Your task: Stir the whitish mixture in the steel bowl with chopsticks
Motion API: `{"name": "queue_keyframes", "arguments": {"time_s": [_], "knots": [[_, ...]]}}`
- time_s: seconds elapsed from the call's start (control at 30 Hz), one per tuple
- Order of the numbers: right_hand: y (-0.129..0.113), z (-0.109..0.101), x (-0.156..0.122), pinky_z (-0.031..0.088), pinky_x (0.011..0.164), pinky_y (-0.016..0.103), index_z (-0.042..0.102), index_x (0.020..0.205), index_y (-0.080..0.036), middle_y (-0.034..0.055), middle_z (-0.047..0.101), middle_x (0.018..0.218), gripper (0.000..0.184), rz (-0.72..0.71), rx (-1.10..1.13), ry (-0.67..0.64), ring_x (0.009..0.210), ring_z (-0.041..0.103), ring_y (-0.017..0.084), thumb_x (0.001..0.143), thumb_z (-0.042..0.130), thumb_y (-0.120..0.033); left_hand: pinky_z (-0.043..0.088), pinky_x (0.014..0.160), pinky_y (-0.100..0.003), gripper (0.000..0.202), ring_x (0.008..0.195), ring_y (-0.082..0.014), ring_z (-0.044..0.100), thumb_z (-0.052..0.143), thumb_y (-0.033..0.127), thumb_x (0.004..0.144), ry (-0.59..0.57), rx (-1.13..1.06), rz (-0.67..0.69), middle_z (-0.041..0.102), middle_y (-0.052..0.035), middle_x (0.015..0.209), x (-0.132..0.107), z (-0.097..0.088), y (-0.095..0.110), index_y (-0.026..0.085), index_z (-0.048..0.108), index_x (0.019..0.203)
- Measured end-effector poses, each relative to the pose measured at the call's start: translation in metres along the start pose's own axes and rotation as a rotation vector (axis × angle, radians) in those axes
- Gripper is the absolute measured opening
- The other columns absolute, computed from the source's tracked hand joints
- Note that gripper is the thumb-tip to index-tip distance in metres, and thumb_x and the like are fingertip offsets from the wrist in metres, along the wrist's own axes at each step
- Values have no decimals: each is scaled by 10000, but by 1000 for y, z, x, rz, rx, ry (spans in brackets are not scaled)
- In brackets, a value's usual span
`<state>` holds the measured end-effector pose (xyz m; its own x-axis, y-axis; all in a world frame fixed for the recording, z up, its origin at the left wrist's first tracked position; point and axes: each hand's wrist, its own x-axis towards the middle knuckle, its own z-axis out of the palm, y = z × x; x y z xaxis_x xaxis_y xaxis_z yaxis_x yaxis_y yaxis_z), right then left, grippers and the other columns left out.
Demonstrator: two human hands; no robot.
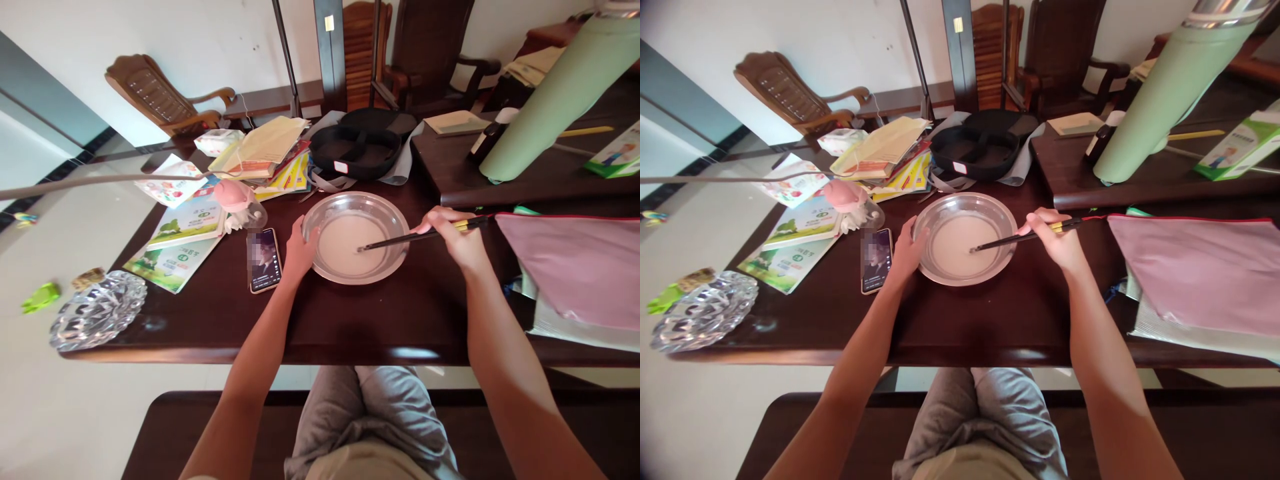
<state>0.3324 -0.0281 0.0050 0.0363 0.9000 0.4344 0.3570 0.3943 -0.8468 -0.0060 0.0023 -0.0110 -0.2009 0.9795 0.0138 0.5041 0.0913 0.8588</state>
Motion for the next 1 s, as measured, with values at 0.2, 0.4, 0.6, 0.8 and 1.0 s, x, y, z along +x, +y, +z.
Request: {"name": "queue_keyframes", "arguments": {"time_s": [0.2,0.4,0.6,0.8,1.0], "knots": [[-6,31,1,622,844,482,898,807,-348,53,893,858,583,-60,17,-219,854,810,296,943,765,-899,504,1347,-535,646,1555,-383,691,764,411,1020,4,-15,4,766,-191,1614,1,0,-3,195,653,1619],[1,12,1,628,963,547,869,766,-343,54,872,849,606,-12,-44,11,862,793,310,971,730,-896,502,1350,-527,655,1548,-384,701,753,378,1019,-1,-12,-5,754,-209,1630,0,0,0,179,642,1634],[-5,14,-1,637,907,523,854,728,-339,62,868,822,592,-11,25,-138,863,808,318,978,750,-865,493,1356,-550,651,1538,-382,707,742,384,1028,-5,-5,-1,767,-199,1614,-2,-1,2,202,636,1643],[-1,29,3,629,898,485,883,844,-336,48,907,907,459,-88,-32,-164,894,811,297,1014,785,-751,502,1344,-563,667,1494,-391,730,750,396,1030,-2,9,-26,795,-212,1554,-2,-1,4,162,630,1643],[-3,3,0,630,976,566,827,680,-341,62,840,787,631,7,5,-15,840,793,321,981,725,-887,488,1359,-542,636,1539,-388,705,752,377,1026,-4,-9,5,770,-209,1602,-1,-1,0,191,650,1625]]}}
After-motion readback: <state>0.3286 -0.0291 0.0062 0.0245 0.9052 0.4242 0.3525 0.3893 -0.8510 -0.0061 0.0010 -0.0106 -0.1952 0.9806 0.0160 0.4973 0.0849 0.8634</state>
